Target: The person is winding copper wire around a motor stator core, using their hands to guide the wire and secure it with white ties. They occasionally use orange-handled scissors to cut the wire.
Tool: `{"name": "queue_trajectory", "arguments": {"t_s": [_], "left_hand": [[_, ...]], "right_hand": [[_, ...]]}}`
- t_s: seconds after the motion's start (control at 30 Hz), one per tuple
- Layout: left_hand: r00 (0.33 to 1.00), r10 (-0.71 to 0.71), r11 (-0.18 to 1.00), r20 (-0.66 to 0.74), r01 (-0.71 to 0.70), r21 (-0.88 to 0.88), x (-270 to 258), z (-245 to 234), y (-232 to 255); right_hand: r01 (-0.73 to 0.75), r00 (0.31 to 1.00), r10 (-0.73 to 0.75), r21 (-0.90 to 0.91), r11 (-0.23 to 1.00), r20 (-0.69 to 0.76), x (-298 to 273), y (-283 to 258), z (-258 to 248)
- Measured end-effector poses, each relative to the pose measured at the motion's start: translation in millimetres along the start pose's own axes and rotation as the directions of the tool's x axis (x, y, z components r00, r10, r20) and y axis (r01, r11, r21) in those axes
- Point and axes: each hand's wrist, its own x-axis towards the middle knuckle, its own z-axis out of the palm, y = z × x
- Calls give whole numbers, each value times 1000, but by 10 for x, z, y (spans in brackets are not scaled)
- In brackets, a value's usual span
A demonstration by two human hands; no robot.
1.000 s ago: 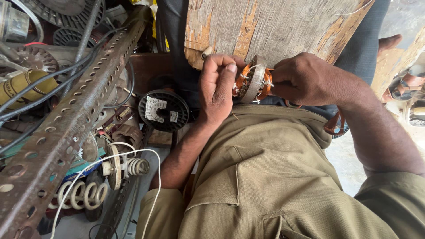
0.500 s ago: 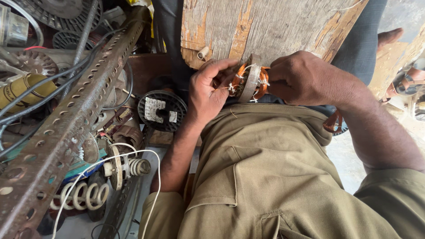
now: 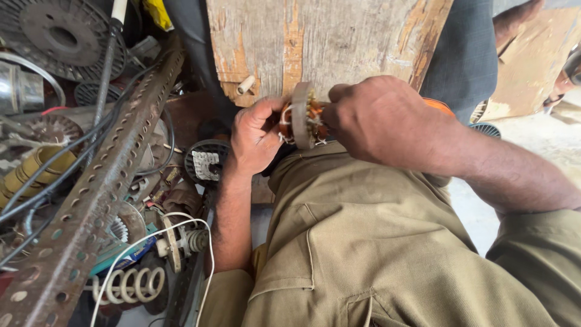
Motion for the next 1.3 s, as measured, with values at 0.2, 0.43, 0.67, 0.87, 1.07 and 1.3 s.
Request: {"name": "queue_trajectory", "arguments": {"t_s": [0.2, 0.43, 0.67, 0.87, 1.07, 1.3], "left_hand": [[986, 124, 940, 114, -154, 306, 32, -35, 167], [929, 331, 886, 165, -367, 285, 241, 123, 365], [889, 405, 859, 212, -450, 245, 757, 243, 316], [899, 382, 817, 213, -436, 378, 735, 224, 263], [944, 290, 859, 156, -329, 392, 608, 305, 327], [938, 320, 825, 134, -345, 447, 573, 311, 294]], "right_hand": [[18, 996, -14, 43, 999, -93, -46, -57, -48], [-148, 988, 148, -11, 989, 34, -351, -118, -153], [-39, 916, 11, -61, 997, -401, -439, 295, -137], [37, 783, -105, -123, 992, -613, -512, 584, 242], [117, 716, -51, 48, 992, -696, -428, 652, 486], [216, 663, -73, 98, 971, -745, -411, 740, 501]]}}
